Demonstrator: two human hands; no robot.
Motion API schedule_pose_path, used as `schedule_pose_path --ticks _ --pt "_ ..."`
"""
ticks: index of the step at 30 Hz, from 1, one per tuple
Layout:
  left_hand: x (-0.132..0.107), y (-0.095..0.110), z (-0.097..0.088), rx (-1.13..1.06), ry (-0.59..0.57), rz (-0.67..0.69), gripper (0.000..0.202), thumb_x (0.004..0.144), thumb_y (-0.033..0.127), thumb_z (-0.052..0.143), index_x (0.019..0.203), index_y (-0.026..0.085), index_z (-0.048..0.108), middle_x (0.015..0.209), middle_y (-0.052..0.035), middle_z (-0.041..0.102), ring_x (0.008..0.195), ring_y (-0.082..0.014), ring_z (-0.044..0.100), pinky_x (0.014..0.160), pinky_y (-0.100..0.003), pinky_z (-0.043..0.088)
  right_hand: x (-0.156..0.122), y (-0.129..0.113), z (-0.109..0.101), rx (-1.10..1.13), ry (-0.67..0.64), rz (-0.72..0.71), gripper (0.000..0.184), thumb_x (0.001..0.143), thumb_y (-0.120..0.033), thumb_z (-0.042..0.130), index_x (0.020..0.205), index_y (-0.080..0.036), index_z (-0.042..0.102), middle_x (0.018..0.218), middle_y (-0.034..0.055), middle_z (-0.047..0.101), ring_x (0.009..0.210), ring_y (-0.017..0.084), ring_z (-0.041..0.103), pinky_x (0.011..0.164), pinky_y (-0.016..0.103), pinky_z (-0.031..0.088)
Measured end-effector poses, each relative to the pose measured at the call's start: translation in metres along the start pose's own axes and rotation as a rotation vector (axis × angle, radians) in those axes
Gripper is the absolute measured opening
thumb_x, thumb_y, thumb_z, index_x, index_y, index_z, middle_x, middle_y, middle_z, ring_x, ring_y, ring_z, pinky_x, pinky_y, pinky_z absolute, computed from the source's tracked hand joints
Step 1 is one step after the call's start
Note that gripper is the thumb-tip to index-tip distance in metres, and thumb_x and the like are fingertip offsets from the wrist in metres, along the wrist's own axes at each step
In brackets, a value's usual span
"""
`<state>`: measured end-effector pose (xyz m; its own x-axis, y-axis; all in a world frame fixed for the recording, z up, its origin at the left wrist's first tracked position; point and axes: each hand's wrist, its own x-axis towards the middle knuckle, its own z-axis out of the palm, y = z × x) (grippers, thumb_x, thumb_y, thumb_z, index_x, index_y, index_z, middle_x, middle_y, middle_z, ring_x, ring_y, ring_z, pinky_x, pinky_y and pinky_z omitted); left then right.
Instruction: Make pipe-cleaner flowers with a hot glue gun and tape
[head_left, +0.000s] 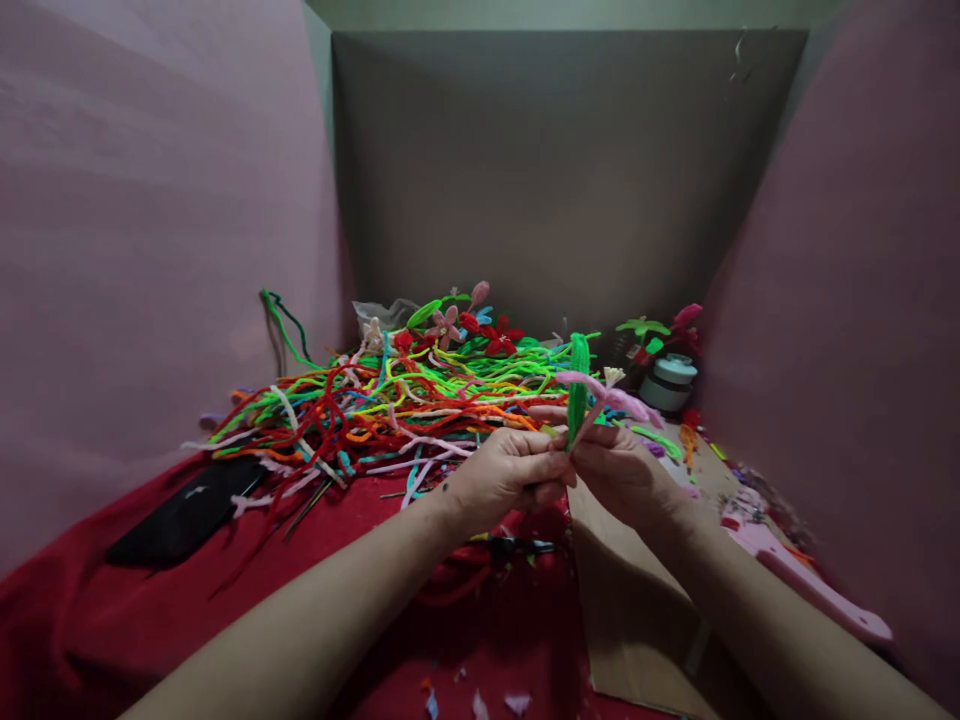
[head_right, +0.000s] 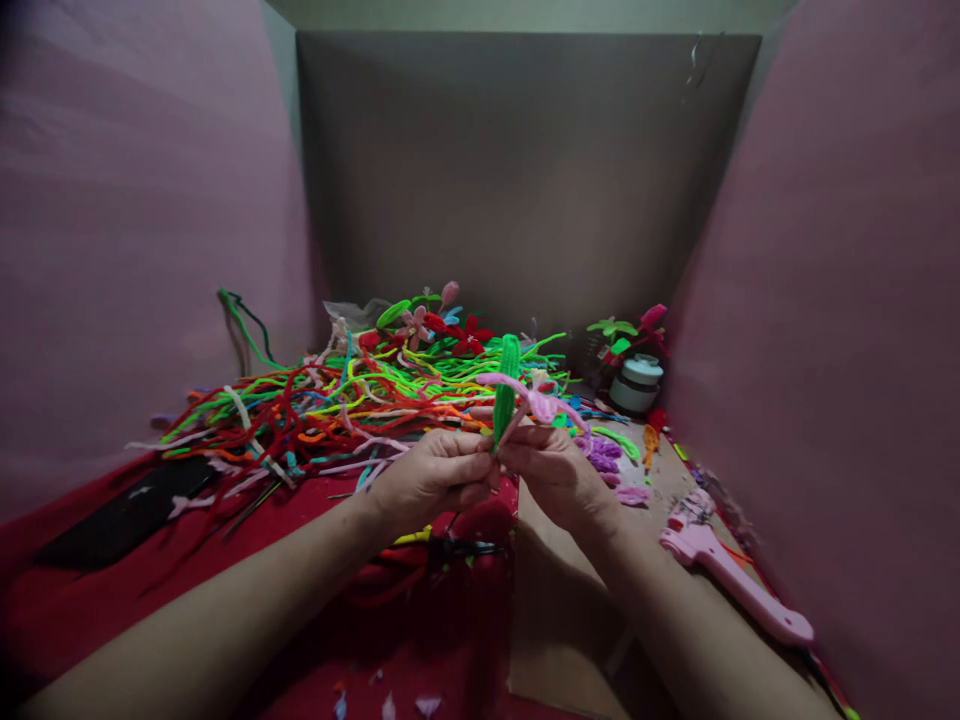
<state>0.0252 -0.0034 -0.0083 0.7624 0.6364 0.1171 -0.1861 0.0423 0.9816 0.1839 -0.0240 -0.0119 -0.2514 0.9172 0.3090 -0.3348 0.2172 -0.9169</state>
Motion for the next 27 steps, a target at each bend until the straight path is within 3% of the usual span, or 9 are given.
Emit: schedule_pose_path --ticks 3,7,10,14,19,27 --pt "0.000 0.004 0.003 0.293 0.154 0.077 0.026 0.081 0.036 0.051 0.071 0.012 0.058 0.053 0.0029 0.044 0.045 -0.0053 0.031 0.044 -0.021 0.020 0.002 0.008 0.002 -0.010 0.120 -0.010 0.022 0.065 -0.030 0.073 0.086 -0.023 0.073 0.095 0.0049 0.070 0.095 0.025 0.060 0.083 0.039 0.046" --pt "0.001 -0.006 0.004 0.813 0.405 0.300 0.016 0.083 0.027 0.049 0.074 0.015 0.056 0.064 0.0013 0.051 0.057 -0.0093 0.044 0.055 -0.022 0.032 0.003 0.014 0.010 -0.044 0.293 -0.079 0.009 0.065 -0.023 0.071 0.074 -0.023 0.072 0.081 0.0007 0.069 0.082 0.020 0.060 0.077 0.033 0.048" --pt "0.000 -0.016 0.003 1.120 0.480 0.375 0.019 0.087 0.024 0.041 0.077 0.017 0.056 0.067 -0.0001 0.055 0.060 -0.0112 0.049 0.059 -0.023 0.035 0.000 0.015 0.017 -0.044 0.330 -0.096 0.012 0.066 -0.022 0.071 0.078 -0.023 0.072 0.079 -0.0007 0.068 0.081 0.019 0.061 0.079 0.034 0.047" --pt "0.000 -0.018 0.003 1.228 0.524 0.341 0.017 0.087 0.025 0.042 0.079 0.019 0.055 0.072 -0.0009 0.058 0.065 -0.0126 0.053 0.063 -0.023 0.037 -0.003 0.014 0.023 -0.133 0.413 -0.106 0.015 0.066 -0.023 0.071 0.081 -0.024 0.073 0.084 -0.0009 0.071 0.086 0.020 0.061 0.084 0.034 0.046" --pt "0.003 -0.018 0.000 1.074 0.504 0.338 0.017 0.084 0.019 0.042 0.070 0.019 0.051 0.065 0.0012 0.051 0.062 -0.0113 0.047 0.060 -0.022 0.035 -0.003 0.013 0.025 -0.248 0.409 -0.138 0.019 0.067 -0.025 0.071 0.086 -0.025 0.073 0.087 -0.0005 0.072 0.086 0.021 0.062 0.084 0.036 0.047" --pt "0.006 -0.005 -0.001 0.313 0.317 0.202 0.026 0.077 0.031 0.054 0.057 0.016 0.045 0.053 0.0060 0.037 0.050 -0.0068 0.030 0.049 -0.021 0.025 0.001 0.006 0.006 -0.286 0.263 -0.043 0.016 0.068 -0.032 0.072 0.084 -0.027 0.075 0.084 0.0011 0.072 0.085 0.023 0.062 0.083 0.041 0.047"
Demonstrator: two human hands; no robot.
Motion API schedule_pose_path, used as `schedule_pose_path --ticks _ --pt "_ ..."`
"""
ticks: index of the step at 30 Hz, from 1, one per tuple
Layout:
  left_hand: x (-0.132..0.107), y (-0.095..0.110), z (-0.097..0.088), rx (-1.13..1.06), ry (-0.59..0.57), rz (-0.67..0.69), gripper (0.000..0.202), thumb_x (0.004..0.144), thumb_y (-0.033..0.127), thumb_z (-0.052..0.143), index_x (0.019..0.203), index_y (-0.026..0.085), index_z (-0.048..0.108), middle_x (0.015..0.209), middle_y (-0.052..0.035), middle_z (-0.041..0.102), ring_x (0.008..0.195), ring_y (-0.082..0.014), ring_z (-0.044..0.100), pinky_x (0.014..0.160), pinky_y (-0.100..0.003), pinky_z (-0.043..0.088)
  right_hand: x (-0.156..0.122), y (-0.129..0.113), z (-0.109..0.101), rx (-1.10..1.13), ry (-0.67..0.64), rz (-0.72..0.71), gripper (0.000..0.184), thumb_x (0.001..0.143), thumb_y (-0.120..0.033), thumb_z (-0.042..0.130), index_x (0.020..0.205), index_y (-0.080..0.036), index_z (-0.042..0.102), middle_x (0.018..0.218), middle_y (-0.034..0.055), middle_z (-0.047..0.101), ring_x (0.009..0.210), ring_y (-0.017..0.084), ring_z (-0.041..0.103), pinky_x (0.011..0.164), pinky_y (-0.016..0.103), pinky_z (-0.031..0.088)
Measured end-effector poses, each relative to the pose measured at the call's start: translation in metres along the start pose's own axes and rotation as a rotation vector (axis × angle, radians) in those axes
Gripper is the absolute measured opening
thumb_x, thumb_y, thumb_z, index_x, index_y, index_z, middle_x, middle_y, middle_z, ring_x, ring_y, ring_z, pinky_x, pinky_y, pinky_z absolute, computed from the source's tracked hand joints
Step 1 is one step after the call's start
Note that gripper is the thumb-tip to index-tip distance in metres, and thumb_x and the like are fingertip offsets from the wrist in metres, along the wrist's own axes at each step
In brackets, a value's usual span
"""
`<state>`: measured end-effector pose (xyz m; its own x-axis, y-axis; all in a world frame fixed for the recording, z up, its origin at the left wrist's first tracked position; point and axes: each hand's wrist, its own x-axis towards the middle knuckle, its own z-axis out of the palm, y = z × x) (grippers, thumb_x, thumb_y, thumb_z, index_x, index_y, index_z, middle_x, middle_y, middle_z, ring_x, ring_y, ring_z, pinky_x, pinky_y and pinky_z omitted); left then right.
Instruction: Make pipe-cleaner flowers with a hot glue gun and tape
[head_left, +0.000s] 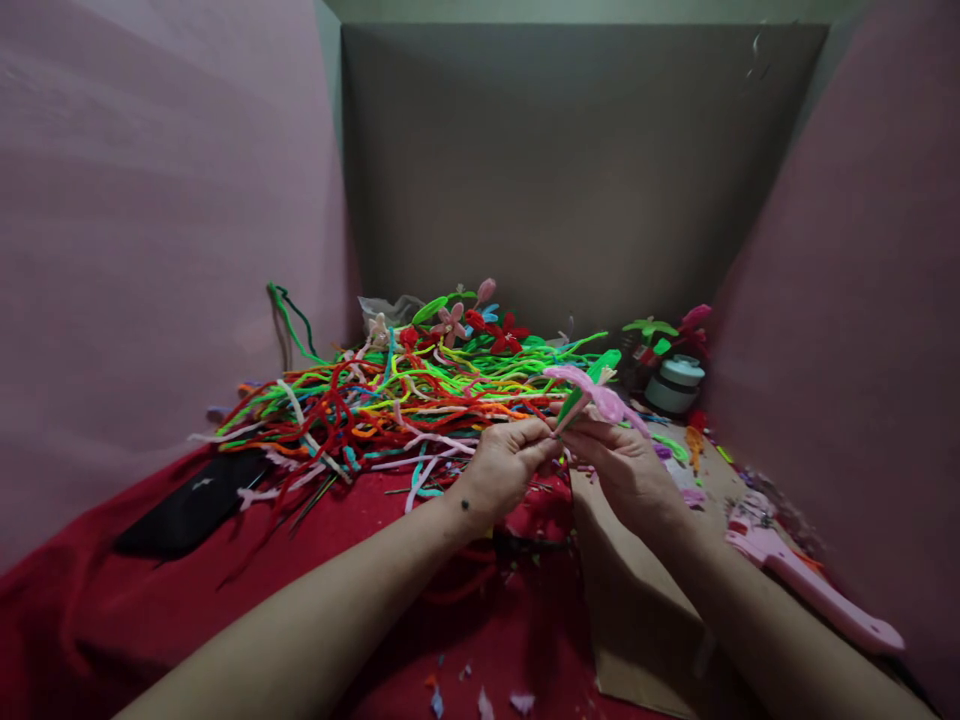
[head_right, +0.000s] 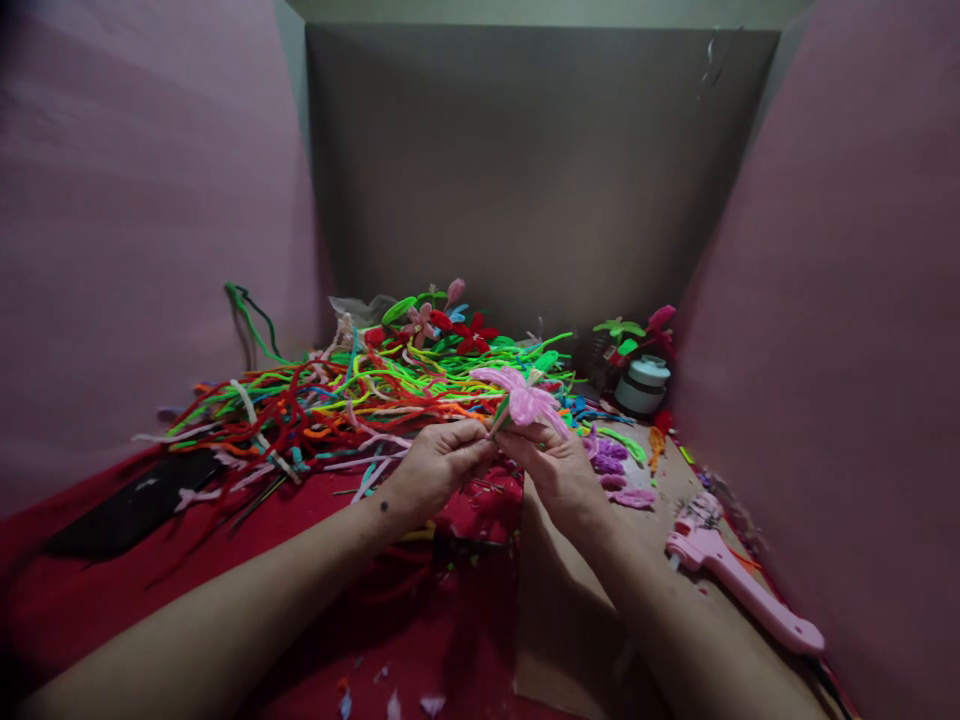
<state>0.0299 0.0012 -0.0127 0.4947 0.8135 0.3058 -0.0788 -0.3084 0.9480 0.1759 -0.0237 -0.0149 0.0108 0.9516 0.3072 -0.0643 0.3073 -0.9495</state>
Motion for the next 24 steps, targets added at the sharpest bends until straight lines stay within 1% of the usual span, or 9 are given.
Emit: schedule_pose_path --ticks 4,8,12,14,16,18,20,22,24 --pt "-0.002 0.006 0.000 -0.166 -0.079 -0.103 0.030 0.073 0.033 0.060 0.054 0.014 0.047 0.052 0.0049 0.041 0.047 -0.0053 0.032 0.047 -0.022 0.022 0.004 0.002 -0.011 0.021 -0.084 -0.014 0.016 0.068 -0.031 0.073 0.083 -0.025 0.075 0.087 0.0023 0.072 0.088 0.022 0.062 0.087 0.042 0.046" --pt "-0.004 0.002 0.000 -0.306 -0.175 -0.184 0.023 0.072 0.033 0.064 0.067 0.011 0.058 0.057 0.0026 0.047 0.049 -0.0047 0.037 0.049 -0.021 0.024 0.005 -0.005 -0.014 0.065 -0.222 -0.014 0.018 0.069 -0.030 0.073 0.087 -0.029 0.074 0.104 0.0029 0.069 0.098 0.025 0.060 0.087 0.044 0.046" --pt "-0.004 -0.002 0.000 -0.489 -0.251 -0.265 0.025 0.064 0.030 0.072 0.073 0.010 0.061 0.057 0.0016 0.050 0.048 -0.0050 0.042 0.047 -0.020 0.024 0.002 -0.009 -0.010 0.156 -0.326 -0.018 0.025 0.069 -0.030 0.073 0.094 -0.032 0.072 0.123 0.0004 0.060 0.114 0.026 0.052 0.095 0.043 0.041" --pt "-0.004 -0.001 -0.001 -0.532 -0.304 -0.283 0.027 0.061 0.032 0.073 0.070 0.011 0.059 0.053 0.0016 0.049 0.045 -0.0053 0.040 0.043 -0.020 0.019 0.000 -0.008 -0.008 0.202 -0.342 0.008 0.028 0.070 -0.031 0.072 0.098 -0.032 0.071 0.121 0.0008 0.061 0.113 0.025 0.053 0.096 0.042 0.040" --pt "-0.002 0.001 -0.002 -0.526 -0.332 -0.285 0.027 0.063 0.034 0.072 0.067 0.011 0.058 0.050 0.0016 0.047 0.043 -0.0052 0.037 0.041 -0.020 0.015 -0.001 -0.005 -0.006 0.229 -0.289 0.031 0.027 0.070 -0.030 0.072 0.097 -0.031 0.071 0.115 0.0015 0.065 0.104 0.024 0.058 0.091 0.041 0.044" --pt "-0.001 0.003 -0.003 -0.452 -0.300 -0.274 0.026 0.068 0.035 0.067 0.068 0.011 0.058 0.052 0.0013 0.048 0.042 -0.0044 0.034 0.041 -0.020 0.015 -0.002 -0.001 -0.004 0.248 -0.200 0.045 0.023 0.068 -0.030 0.072 0.091 -0.029 0.073 0.104 0.0023 0.068 0.090 0.023 0.062 0.081 0.040 0.048" --pt "-0.001 0.004 -0.003 -0.281 -0.213 -0.219 0.022 0.074 0.034 0.061 0.074 0.012 0.061 0.056 0.0016 0.050 0.042 -0.0041 0.031 0.042 -0.020 0.018 -0.001 0.002 0.000 0.254 -0.104 0.053 0.018 0.066 -0.030 0.073 0.084 -0.027 0.073 0.088 0.0023 0.071 0.078 0.022 0.063 0.073 0.039 0.050" --pt "-0.002 0.002 -0.001 -0.046 -0.083 -0.090 0.017 0.076 0.030 0.058 0.077 0.014 0.062 0.061 0.0017 0.052 0.047 -0.0056 0.035 0.047 -0.020 0.026 0.000 0.006 0.004 0.247 -0.022 0.047 0.014 0.064 -0.031 0.074 0.077 -0.026 0.072 0.077 0.0010 0.070 0.073 0.021 0.062 0.071 0.038 0.049" --pt "-0.003 -0.003 0.000 0.186 0.047 0.063 0.012 0.076 0.027 0.057 0.074 0.015 0.061 0.063 0.0020 0.051 0.056 -0.0081 0.041 0.055 -0.021 0.032 0.000 0.008 0.008 0.227 0.025 0.029 0.012 0.064 -0.031 0.074 0.074 -0.025 0.072 0.079 -0.0001 0.070 0.076 0.021 0.062 0.074 0.037 0.049"
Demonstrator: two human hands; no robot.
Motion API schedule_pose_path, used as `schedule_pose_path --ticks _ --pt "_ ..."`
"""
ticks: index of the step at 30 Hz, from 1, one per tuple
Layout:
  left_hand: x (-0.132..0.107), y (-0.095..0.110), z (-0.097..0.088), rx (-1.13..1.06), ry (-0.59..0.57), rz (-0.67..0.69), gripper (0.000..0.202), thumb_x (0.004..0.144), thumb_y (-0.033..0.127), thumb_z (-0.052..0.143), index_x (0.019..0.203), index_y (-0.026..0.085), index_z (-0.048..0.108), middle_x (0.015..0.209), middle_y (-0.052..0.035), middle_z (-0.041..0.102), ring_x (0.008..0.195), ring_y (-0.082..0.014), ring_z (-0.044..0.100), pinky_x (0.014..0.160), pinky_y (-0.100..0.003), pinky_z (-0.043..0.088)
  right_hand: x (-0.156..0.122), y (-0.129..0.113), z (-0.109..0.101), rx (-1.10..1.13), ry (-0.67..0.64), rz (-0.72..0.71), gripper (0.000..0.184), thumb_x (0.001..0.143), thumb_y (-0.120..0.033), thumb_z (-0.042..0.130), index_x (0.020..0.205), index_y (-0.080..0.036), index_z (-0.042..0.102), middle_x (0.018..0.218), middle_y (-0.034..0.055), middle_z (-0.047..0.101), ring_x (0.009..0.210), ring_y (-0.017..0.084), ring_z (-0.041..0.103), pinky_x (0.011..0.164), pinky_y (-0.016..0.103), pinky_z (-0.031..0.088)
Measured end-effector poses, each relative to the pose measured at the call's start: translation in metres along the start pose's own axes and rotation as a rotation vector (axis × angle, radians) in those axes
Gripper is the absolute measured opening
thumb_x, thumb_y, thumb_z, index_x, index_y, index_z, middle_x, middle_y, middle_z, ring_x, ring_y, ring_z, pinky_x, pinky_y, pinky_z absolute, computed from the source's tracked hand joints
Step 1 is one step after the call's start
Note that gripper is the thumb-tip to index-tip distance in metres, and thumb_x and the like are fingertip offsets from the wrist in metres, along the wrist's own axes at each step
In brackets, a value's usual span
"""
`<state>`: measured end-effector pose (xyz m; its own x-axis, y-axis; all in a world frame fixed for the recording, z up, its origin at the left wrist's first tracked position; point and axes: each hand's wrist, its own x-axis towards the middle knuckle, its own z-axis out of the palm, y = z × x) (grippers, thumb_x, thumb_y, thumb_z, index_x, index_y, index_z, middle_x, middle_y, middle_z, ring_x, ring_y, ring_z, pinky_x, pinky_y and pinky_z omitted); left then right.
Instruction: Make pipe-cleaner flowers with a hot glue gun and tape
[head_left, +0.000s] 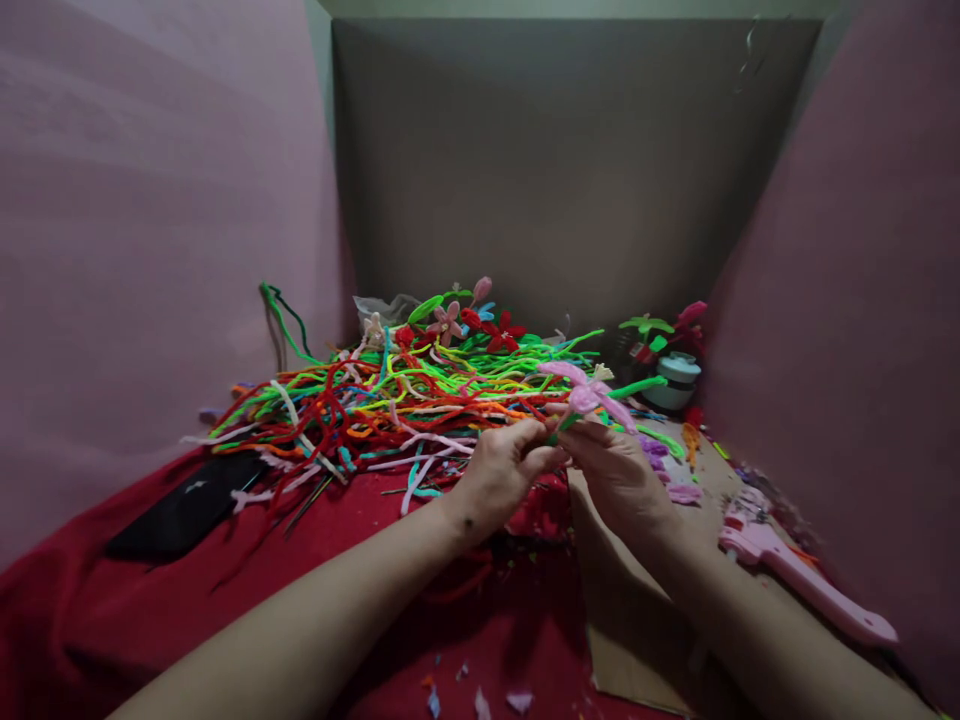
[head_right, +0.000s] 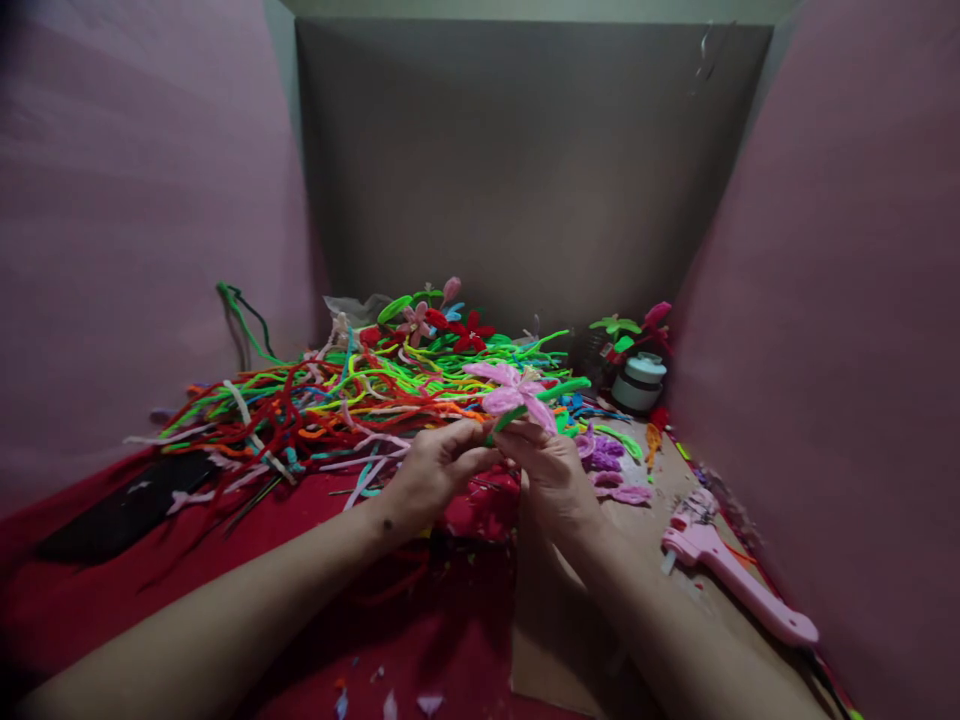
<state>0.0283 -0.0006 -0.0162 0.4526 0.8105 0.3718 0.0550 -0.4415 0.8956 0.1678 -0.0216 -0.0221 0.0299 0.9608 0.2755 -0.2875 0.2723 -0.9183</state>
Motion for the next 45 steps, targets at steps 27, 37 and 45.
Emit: schedule_pose_path --ticks 27,37,45 --pt "0.008 -0.008 -0.015 -0.496 -0.394 -0.297 0.029 0.068 0.040 0.066 0.070 0.012 0.058 0.050 0.0042 0.043 0.040 -0.0037 0.028 0.041 -0.021 0.012 0.003 -0.006 -0.020 -0.133 -0.229 0.052 0.027 0.069 -0.034 0.072 0.096 -0.027 0.072 0.089 0.0029 0.073 0.084 0.021 0.064 0.079 0.039 0.049" --pt "0.005 -0.007 -0.004 0.266 -0.037 0.051 0.013 0.078 0.028 0.054 0.070 0.017 0.058 0.062 0.0020 0.051 0.058 -0.0104 0.044 0.056 -0.021 0.031 0.003 0.003 -0.005 0.006 0.037 -0.034 0.022 0.061 -0.026 0.076 0.083 -0.026 0.074 0.084 -0.0005 0.074 0.082 0.022 0.064 0.077 0.036 0.049" --pt "0.003 -0.019 0.001 0.334 0.042 0.079 0.021 0.081 0.025 0.049 0.062 0.017 0.052 0.056 0.0040 0.041 0.055 -0.0096 0.036 0.055 -0.022 0.029 -0.002 0.004 0.003 -0.017 0.100 0.015 0.015 0.058 -0.026 0.078 0.073 -0.024 0.074 0.073 -0.0021 0.071 0.069 0.016 0.061 0.071 0.031 0.048"
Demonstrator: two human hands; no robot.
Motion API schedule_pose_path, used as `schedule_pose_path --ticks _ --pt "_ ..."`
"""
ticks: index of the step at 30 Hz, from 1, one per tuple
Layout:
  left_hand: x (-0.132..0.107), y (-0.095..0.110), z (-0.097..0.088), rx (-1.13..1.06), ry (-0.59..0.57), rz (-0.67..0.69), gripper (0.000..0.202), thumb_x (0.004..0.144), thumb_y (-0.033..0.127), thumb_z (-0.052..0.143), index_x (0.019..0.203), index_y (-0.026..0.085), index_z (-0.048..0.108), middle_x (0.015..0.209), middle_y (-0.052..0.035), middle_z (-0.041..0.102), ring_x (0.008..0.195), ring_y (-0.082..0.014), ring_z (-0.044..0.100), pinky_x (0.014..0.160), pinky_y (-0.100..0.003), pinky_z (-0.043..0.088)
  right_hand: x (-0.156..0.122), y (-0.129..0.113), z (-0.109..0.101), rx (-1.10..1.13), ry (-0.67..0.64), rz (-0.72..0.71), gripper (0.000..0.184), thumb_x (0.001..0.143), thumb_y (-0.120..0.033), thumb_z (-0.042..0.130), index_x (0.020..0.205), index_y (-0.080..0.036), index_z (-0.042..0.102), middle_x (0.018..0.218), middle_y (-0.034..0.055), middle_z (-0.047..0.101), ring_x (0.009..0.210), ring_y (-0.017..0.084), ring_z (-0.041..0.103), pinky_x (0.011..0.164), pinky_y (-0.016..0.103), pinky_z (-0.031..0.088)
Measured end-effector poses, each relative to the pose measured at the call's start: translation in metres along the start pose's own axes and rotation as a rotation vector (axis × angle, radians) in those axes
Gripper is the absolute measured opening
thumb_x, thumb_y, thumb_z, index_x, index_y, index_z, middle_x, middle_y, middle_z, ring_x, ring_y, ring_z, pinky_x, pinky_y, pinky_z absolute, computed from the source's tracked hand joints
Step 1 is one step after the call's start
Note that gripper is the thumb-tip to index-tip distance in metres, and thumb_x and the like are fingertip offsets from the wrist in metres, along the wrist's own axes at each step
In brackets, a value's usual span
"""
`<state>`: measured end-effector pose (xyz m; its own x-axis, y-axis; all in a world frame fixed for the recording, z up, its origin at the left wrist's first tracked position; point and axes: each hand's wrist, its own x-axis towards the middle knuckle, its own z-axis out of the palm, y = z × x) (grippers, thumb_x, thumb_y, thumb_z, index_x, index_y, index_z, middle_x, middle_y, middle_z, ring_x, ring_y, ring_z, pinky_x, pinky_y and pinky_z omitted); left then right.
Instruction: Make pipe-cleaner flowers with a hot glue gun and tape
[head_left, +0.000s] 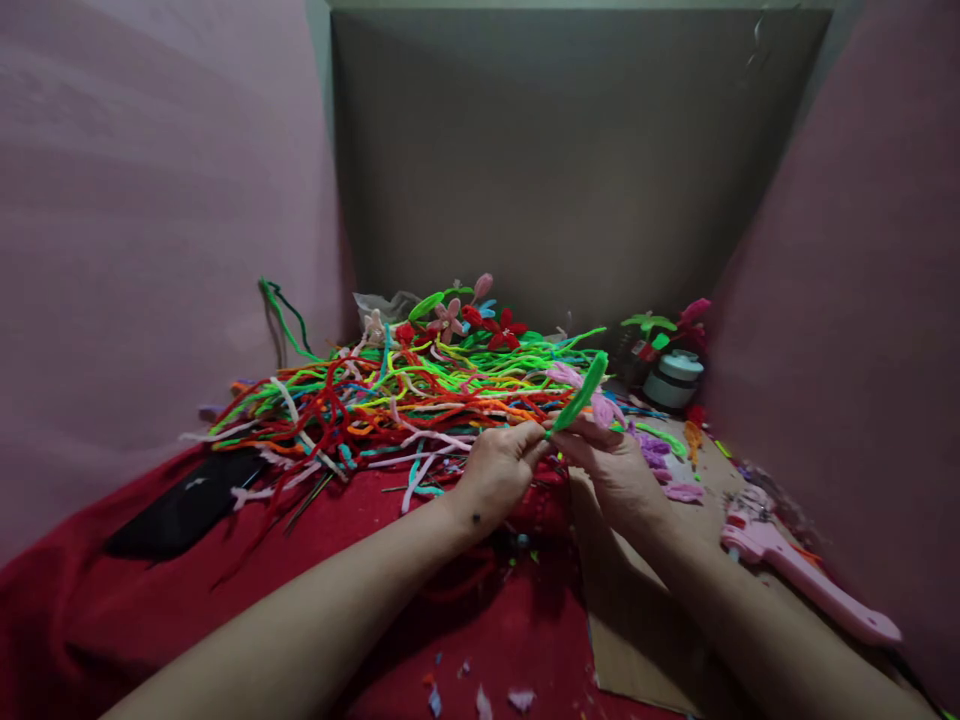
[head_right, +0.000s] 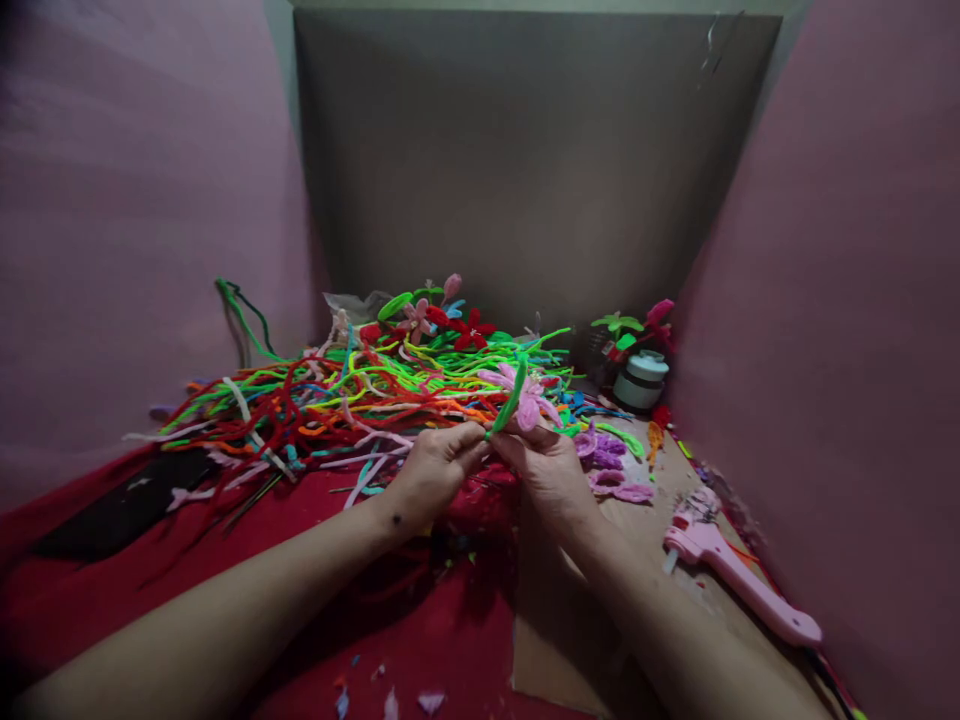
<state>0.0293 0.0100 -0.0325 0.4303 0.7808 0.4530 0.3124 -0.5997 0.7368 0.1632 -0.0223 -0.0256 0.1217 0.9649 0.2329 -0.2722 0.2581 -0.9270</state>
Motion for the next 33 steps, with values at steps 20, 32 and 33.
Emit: schedule_pose_path --ticks 20,32,33 --pt "0.000 0.013 -0.006 -1.045 -0.424 -0.356 0.027 0.067 0.034 0.069 0.062 0.012 0.054 0.049 0.0054 0.039 0.042 -0.0030 0.028 0.042 -0.019 0.018 0.010 -0.004 -0.028 0.063 -0.406 0.036 0.021 0.065 -0.027 0.076 0.086 -0.026 0.074 0.088 0.0035 0.073 0.084 0.021 0.064 0.086 0.042 0.045" --pt "-0.001 0.009 -0.006 0.288 -0.038 0.081 0.018 0.084 0.026 0.046 0.078 0.016 0.059 0.069 -0.0013 0.057 0.062 -0.0124 0.048 0.060 -0.024 0.035 0.005 0.000 -0.008 -0.059 -0.072 -0.012 0.009 0.067 -0.031 0.070 0.074 -0.026 0.071 0.073 -0.0013 0.069 0.076 0.021 0.061 0.073 0.035 0.047" --pt "-0.003 0.008 -0.004 0.407 -0.025 0.122 0.020 0.086 0.025 0.042 0.083 0.016 0.060 0.073 -0.0028 0.059 0.064 -0.0137 0.050 0.061 -0.025 0.035 0.003 0.000 -0.005 -0.072 -0.047 -0.024 0.006 0.066 -0.031 0.070 0.070 -0.025 0.071 0.070 -0.0017 0.068 0.073 0.020 0.060 0.072 0.033 0.046"
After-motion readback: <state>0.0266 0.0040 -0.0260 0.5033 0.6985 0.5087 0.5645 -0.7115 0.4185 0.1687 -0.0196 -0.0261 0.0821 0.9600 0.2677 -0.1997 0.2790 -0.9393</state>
